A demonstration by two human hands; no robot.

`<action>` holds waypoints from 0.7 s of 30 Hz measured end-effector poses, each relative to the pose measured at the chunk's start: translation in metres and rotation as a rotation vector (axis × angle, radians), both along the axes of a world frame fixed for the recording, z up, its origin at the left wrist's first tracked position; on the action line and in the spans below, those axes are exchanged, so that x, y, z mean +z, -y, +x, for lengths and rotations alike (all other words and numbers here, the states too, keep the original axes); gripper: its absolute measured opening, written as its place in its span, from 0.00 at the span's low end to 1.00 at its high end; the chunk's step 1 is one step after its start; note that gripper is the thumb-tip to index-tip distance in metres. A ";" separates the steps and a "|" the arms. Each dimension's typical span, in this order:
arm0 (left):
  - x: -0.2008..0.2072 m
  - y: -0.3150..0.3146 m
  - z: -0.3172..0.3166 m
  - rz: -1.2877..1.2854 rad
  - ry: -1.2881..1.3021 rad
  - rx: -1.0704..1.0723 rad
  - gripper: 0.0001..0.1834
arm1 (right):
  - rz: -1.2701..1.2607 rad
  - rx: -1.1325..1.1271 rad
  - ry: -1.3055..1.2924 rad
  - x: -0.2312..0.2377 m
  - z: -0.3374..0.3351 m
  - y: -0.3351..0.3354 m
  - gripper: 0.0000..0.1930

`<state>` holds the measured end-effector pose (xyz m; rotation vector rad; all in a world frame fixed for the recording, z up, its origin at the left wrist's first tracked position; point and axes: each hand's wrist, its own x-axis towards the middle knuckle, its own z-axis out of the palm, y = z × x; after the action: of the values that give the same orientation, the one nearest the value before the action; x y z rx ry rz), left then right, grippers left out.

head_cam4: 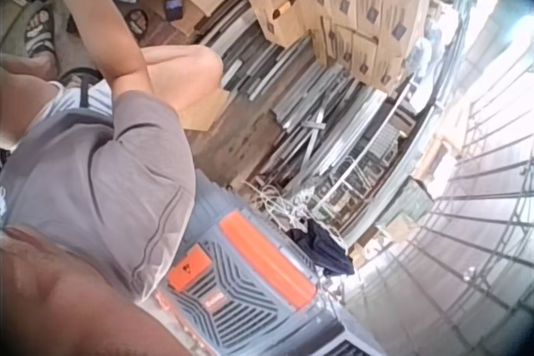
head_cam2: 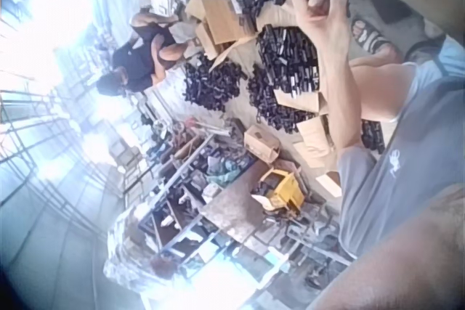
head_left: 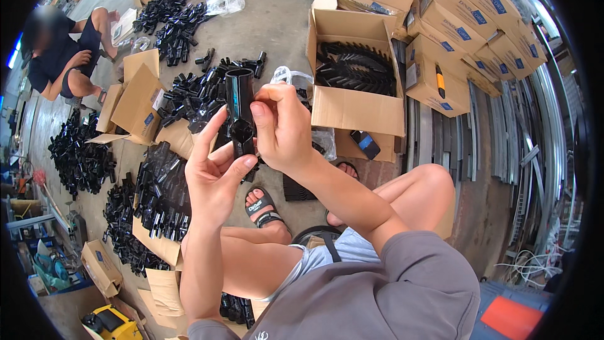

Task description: The person assembles black metal components by hand while sitting on a fabrication floor, taking parts from several cardboard boxes and placing finished assemblies into a separate box.

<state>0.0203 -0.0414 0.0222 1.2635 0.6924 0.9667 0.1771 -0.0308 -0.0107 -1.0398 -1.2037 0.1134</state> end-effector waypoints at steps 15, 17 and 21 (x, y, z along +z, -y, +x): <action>0.003 -0.007 -0.013 -0.024 -0.059 0.045 0.42 | -0.267 0.119 -0.104 0.000 -0.005 -0.005 0.16; 0.002 -0.009 -0.015 -0.065 -0.006 0.035 0.42 | -0.222 0.145 -0.063 0.009 -0.003 0.003 0.09; 0.004 -0.012 -0.019 -0.057 0.003 0.055 0.41 | -0.079 0.108 0.092 0.004 -0.011 -0.008 0.08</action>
<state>0.0017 -0.0293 0.0259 1.1983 0.7511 0.9869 0.1665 -0.0223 -0.0065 -1.0585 -1.3483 0.2006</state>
